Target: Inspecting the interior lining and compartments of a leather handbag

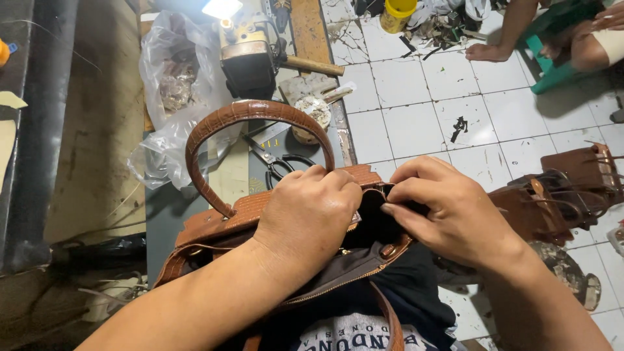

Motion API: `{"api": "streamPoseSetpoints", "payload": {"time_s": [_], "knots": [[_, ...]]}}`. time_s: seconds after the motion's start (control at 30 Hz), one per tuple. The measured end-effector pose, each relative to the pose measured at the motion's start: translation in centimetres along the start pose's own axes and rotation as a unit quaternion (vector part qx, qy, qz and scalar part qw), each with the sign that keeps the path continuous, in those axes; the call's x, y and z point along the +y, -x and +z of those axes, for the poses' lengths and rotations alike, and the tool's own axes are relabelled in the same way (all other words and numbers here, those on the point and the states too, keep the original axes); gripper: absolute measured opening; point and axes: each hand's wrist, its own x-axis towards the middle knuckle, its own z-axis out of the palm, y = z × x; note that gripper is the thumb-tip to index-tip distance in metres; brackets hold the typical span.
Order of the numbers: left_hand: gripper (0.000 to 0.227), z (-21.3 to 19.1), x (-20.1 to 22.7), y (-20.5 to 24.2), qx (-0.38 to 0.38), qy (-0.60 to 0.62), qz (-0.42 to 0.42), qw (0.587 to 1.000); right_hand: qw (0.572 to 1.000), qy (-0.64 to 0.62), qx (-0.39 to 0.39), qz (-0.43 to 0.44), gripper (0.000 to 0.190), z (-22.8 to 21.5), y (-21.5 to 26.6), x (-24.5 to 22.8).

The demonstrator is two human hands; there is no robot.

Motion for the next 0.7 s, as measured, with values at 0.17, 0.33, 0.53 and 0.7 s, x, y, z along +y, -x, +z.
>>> {"api": "streamPoseSetpoints", "payload": {"time_s": [0.17,0.33,0.53,0.7], "knots": [[0.012,-0.2,-0.1,0.0,-0.001,0.002,0.012,1.0,0.998,0.034,0.051,-0.002,0.01,0.5,0.1,-0.4],[0.01,0.1,0.0,0.0,-0.003,-0.006,0.005,1.0,0.999,-0.011,-0.009,-0.033,0.008,-0.2,-0.1,-0.1],[0.006,0.4,0.2,0.2,-0.013,-0.025,-0.003,1.0,0.996,-0.028,-0.071,-0.04,0.006,-0.8,-0.2,0.5],[0.003,0.4,0.3,0.4,-0.01,-0.033,0.012,0.999,0.993,-0.039,-0.099,-0.054,0.006,-1.1,-0.4,0.5]]}}
